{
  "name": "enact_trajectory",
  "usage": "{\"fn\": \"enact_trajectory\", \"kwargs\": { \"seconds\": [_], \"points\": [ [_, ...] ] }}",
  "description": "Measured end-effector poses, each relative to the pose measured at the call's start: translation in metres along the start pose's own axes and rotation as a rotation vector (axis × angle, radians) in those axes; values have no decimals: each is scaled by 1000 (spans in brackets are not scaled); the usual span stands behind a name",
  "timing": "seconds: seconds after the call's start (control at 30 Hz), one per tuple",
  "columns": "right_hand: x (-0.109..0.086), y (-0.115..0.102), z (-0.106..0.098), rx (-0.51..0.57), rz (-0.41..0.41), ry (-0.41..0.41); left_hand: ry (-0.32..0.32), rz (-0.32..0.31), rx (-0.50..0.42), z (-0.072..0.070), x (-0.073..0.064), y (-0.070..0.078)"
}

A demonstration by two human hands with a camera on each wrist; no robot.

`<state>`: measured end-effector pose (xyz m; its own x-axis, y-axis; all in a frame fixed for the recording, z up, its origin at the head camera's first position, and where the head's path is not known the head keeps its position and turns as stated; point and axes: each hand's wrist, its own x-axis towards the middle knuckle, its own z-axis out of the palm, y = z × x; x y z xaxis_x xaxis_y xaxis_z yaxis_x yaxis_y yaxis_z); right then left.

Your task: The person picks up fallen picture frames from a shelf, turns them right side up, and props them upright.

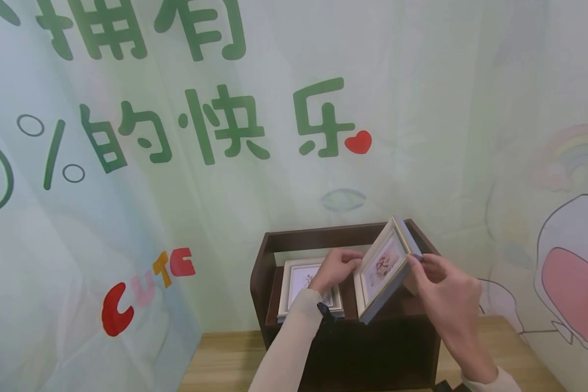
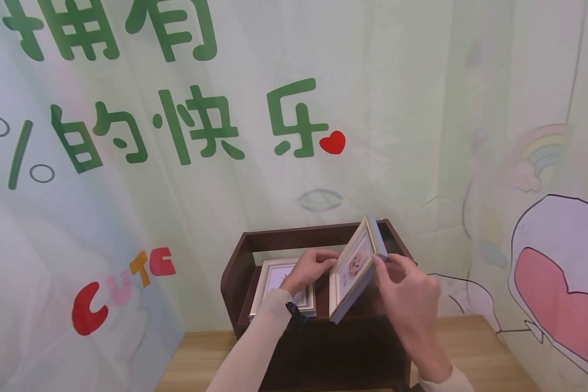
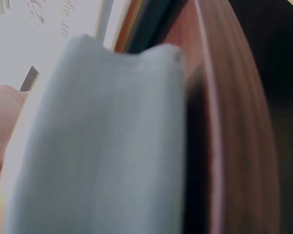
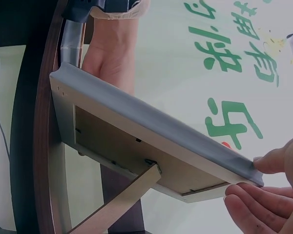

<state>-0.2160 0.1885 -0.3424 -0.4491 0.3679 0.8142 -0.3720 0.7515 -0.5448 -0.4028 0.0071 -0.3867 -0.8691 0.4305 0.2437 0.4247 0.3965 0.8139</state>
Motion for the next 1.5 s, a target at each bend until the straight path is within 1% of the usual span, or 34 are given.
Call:
{"fn": "enact_trajectory", "kwargs": {
  "seconds": [0.1,0.27,0.4,0.5,0.6,0.73,0.9,1.03,1.13,1.23,1.37,1.5],
  "points": [
    [0,1,1,1,2,4,-4,-1,-23,-1,-1,-2],
    [2,3,1,1,5,6,0,-18,-20,-1,-3,-2],
    [8,5,-3,-21,12,-28,1,-24,-17,-4,-4,0],
    [16,6,-9,-65,42,-104,-5,-32,-11,-7,-6,2],
    [27,7,-16,-92,91,-219,-17,-39,-4,-10,-7,3],
    [41,13,-22,-71,141,-365,-34,-42,1,-13,-10,3],
    [59,24,-24,-53,158,-485,-39,-35,5,-17,-15,2],
    [72,35,-23,-32,208,-575,-39,-44,14,-20,-17,1],
    [79,41,-22,-25,243,-614,-40,-55,23,-21,-18,2],
    [85,46,-22,-22,263,-634,-36,-60,35,-21,-18,4],
    [89,51,-20,-29,267,-644,-33,-64,51,-21,-20,5],
    [93,55,-18,-46,258,-641,-35,-57,43,-21,-21,7]
  ]
}}
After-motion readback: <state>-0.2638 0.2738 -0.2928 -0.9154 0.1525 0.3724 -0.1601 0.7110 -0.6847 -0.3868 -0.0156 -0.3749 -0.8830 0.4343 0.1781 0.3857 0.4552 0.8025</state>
